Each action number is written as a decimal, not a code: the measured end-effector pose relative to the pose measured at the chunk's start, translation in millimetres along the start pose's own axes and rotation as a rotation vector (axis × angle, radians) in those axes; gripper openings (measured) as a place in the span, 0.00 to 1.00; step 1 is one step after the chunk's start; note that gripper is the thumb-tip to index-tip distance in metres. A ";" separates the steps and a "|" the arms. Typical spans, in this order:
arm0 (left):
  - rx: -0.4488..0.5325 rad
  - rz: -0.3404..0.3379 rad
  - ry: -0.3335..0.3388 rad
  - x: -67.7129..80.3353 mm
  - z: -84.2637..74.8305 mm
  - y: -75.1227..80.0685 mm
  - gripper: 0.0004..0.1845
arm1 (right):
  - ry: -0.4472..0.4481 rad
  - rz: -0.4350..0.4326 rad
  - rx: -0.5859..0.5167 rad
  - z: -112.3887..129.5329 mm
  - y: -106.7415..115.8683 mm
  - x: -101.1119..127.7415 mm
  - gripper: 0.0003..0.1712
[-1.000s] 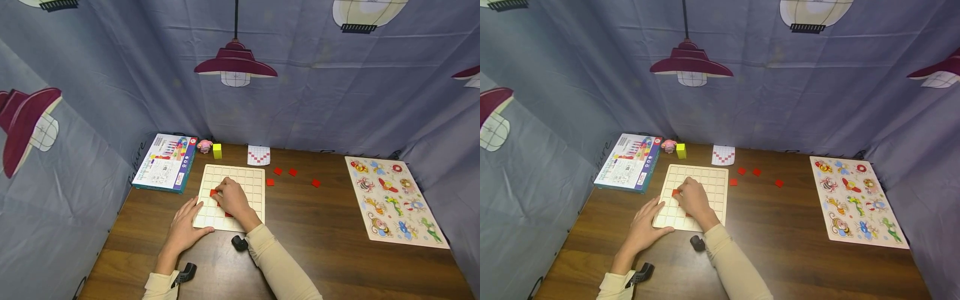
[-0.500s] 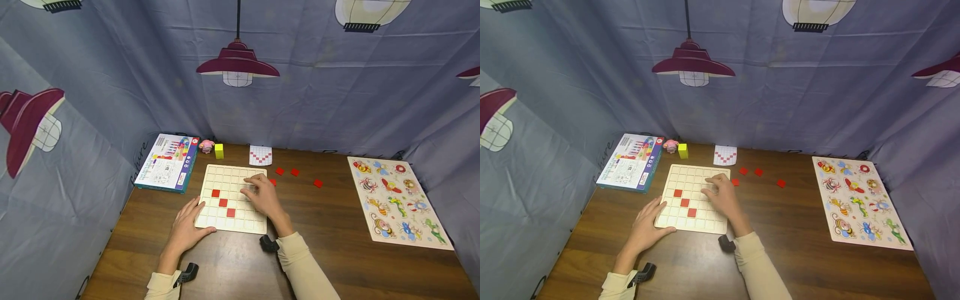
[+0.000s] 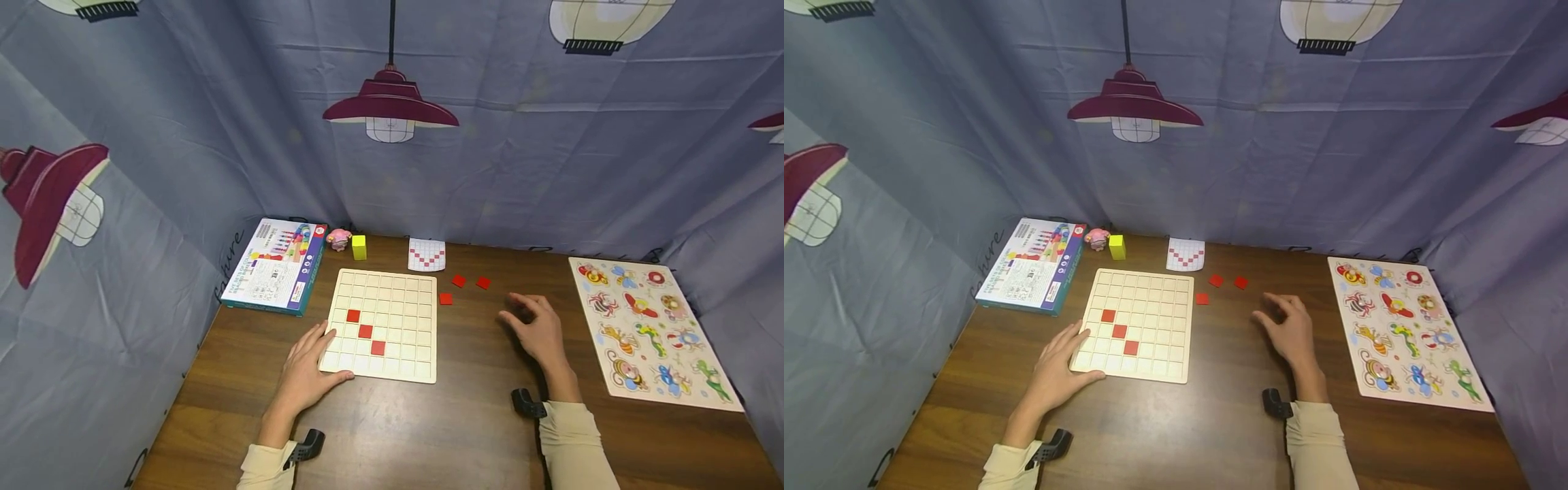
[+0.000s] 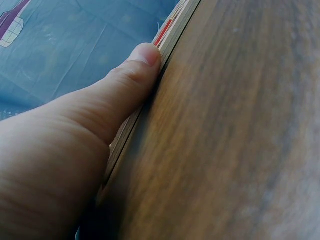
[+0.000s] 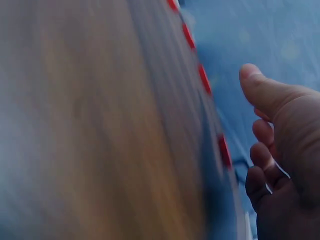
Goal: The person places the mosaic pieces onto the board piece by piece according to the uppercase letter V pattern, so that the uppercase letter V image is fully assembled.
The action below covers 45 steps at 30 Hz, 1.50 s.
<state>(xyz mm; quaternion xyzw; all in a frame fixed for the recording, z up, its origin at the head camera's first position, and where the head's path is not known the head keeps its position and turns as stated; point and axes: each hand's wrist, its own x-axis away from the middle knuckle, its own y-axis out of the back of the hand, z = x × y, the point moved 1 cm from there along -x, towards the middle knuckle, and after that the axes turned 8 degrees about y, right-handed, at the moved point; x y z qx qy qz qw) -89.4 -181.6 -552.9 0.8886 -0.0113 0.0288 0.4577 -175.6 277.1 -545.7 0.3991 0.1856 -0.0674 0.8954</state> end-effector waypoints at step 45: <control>-0.004 -0.008 0.000 1.0 1.6 -0.4 0.54 | -0.076 0.053 0.164 -39.4 10.1 0.0 0.19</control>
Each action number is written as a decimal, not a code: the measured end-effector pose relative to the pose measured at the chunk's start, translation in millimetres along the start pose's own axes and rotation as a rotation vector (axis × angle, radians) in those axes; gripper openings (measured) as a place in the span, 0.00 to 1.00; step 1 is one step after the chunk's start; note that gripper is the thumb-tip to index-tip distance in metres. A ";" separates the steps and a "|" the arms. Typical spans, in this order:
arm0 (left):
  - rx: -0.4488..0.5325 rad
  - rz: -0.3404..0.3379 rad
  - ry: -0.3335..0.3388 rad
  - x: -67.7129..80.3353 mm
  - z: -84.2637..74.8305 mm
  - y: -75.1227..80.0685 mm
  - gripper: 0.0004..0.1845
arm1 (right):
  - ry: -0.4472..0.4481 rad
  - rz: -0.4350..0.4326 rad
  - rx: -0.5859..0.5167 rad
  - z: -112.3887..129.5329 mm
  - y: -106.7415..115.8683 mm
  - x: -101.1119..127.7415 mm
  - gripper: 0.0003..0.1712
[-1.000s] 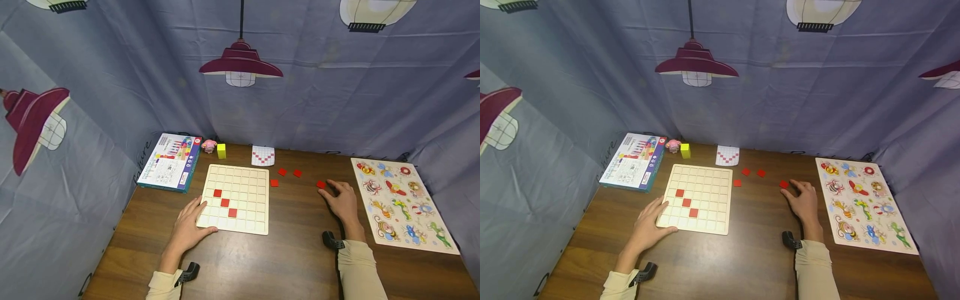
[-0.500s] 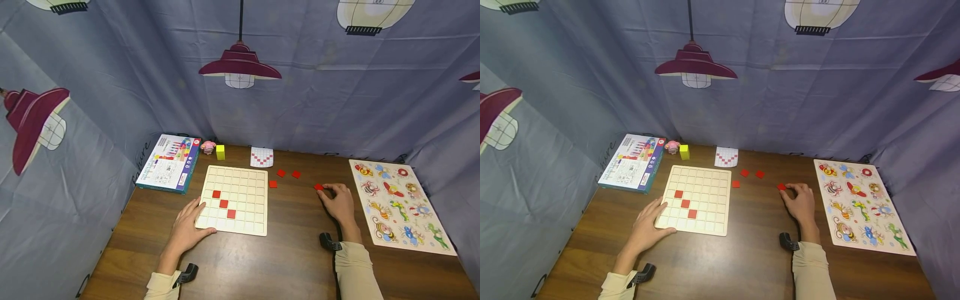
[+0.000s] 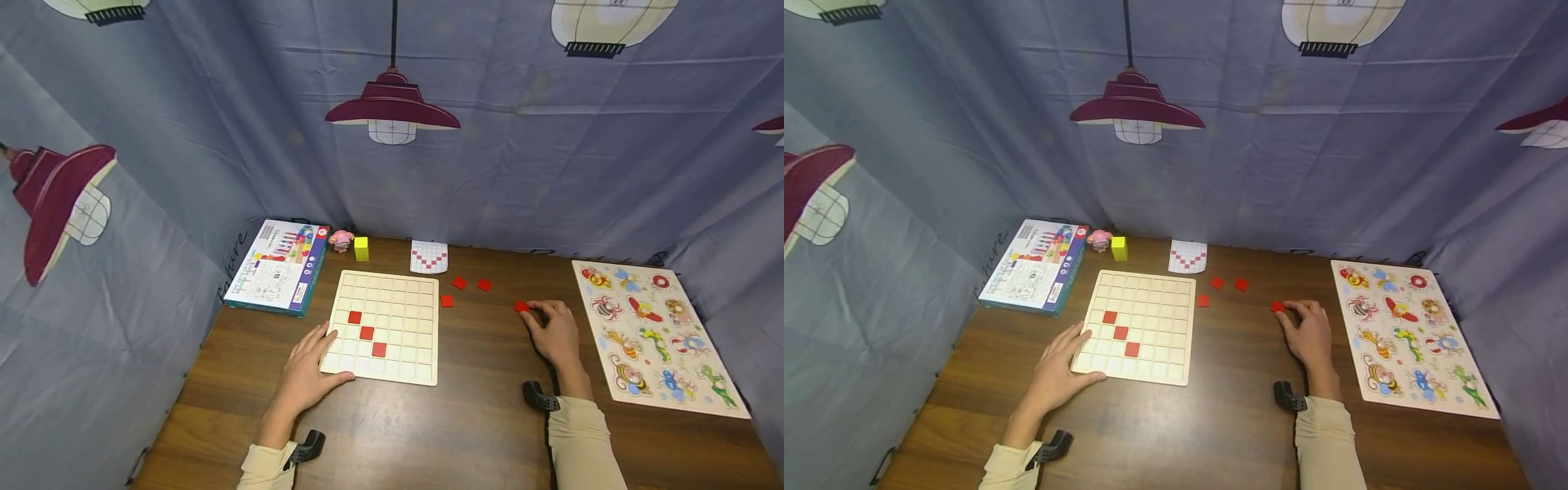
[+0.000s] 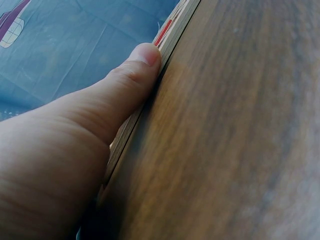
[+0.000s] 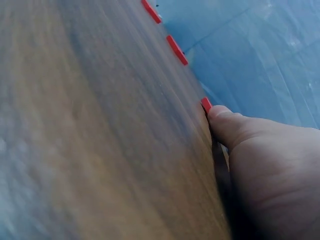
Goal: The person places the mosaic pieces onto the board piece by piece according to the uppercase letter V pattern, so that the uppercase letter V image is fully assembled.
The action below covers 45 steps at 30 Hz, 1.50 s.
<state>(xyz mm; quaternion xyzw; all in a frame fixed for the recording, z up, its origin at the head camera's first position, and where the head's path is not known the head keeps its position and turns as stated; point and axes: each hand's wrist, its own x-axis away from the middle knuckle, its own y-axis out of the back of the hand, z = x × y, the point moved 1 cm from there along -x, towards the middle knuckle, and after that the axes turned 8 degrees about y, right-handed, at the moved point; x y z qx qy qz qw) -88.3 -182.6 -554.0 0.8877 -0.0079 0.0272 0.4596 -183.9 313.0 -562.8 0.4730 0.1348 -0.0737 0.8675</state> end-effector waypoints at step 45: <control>-0.004 -0.014 -0.001 0.8 1.5 -1.1 0.55 | 0.312 -0.012 -0.325 173.4 -53.8 -8.3 0.14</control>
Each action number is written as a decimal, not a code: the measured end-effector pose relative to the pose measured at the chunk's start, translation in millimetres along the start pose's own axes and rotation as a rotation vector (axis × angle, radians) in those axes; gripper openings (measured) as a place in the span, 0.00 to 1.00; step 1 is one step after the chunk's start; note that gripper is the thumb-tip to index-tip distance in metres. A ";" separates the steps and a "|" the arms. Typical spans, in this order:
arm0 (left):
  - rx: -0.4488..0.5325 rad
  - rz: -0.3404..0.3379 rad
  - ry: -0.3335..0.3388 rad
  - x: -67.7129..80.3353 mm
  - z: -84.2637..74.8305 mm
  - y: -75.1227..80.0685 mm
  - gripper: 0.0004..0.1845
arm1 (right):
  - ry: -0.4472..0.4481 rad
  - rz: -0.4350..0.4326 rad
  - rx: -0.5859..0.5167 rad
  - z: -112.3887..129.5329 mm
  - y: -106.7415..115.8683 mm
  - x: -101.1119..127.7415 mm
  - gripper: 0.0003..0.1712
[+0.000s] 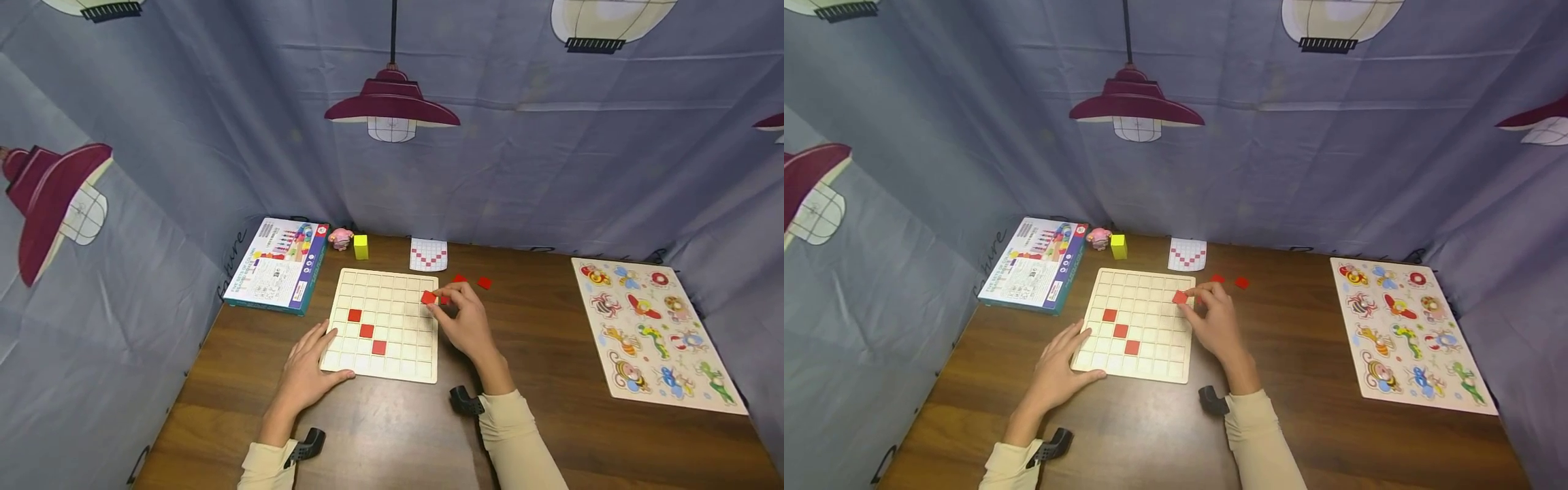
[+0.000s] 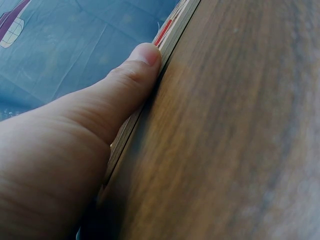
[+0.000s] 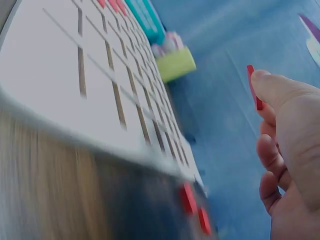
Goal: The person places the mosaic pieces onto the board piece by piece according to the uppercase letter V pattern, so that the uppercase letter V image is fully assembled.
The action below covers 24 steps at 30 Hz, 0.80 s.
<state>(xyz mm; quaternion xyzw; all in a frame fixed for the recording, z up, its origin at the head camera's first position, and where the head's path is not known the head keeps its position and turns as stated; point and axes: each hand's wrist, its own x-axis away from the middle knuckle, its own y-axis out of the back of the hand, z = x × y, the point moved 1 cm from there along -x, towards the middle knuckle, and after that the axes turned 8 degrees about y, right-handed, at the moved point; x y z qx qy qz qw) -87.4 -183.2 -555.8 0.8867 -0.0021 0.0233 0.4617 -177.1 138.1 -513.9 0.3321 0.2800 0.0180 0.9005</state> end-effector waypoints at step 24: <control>-0.018 -0.005 -0.017 -0.8 0.7 -0.4 0.53 | 0.096 0.323 0.143 52.8 -112.4 -47.0 0.17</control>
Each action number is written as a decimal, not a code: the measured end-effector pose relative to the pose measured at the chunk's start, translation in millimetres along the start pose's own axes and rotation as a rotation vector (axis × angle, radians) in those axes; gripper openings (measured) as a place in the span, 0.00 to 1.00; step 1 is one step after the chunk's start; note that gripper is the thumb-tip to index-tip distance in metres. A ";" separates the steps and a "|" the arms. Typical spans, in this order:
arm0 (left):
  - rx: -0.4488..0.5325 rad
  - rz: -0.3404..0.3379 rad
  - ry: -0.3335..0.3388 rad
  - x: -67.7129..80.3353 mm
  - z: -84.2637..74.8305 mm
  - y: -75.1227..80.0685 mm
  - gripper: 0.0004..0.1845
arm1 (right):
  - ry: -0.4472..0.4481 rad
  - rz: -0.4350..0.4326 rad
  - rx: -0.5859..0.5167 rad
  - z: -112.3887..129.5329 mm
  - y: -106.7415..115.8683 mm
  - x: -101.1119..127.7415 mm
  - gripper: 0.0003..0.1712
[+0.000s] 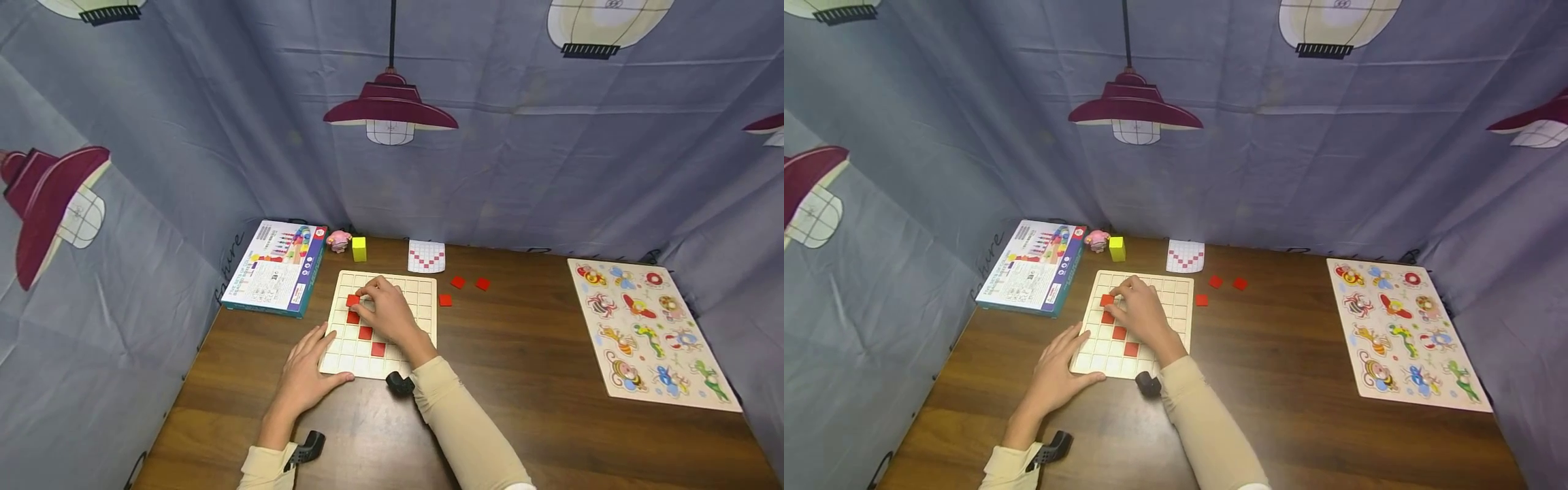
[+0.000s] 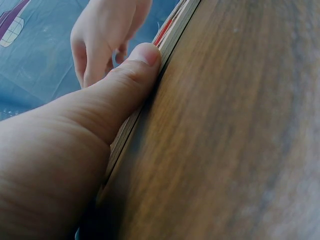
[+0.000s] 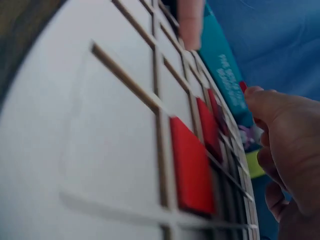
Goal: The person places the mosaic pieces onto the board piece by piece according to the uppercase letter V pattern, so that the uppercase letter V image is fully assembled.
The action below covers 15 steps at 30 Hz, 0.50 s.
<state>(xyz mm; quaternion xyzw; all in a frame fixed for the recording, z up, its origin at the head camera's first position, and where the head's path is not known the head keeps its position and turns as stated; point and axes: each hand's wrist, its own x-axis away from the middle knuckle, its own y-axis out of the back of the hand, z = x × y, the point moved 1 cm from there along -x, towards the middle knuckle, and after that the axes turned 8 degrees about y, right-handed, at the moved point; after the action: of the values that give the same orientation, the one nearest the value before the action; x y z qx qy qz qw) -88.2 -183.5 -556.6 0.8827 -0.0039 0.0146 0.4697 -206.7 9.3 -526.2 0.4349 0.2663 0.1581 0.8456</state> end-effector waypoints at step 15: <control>-0.001 0.014 0.002 0.1 -1.1 2.0 0.53 | -0.080 0.144 0.131 10.1 -20.4 -18.3 0.18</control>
<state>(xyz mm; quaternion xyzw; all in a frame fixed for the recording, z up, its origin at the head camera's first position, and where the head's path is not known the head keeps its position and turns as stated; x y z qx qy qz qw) -88.1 -183.8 -554.3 0.8824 -0.0094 0.0189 0.4700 -214.8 -18.1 -532.3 0.5134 0.2100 0.1832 0.8116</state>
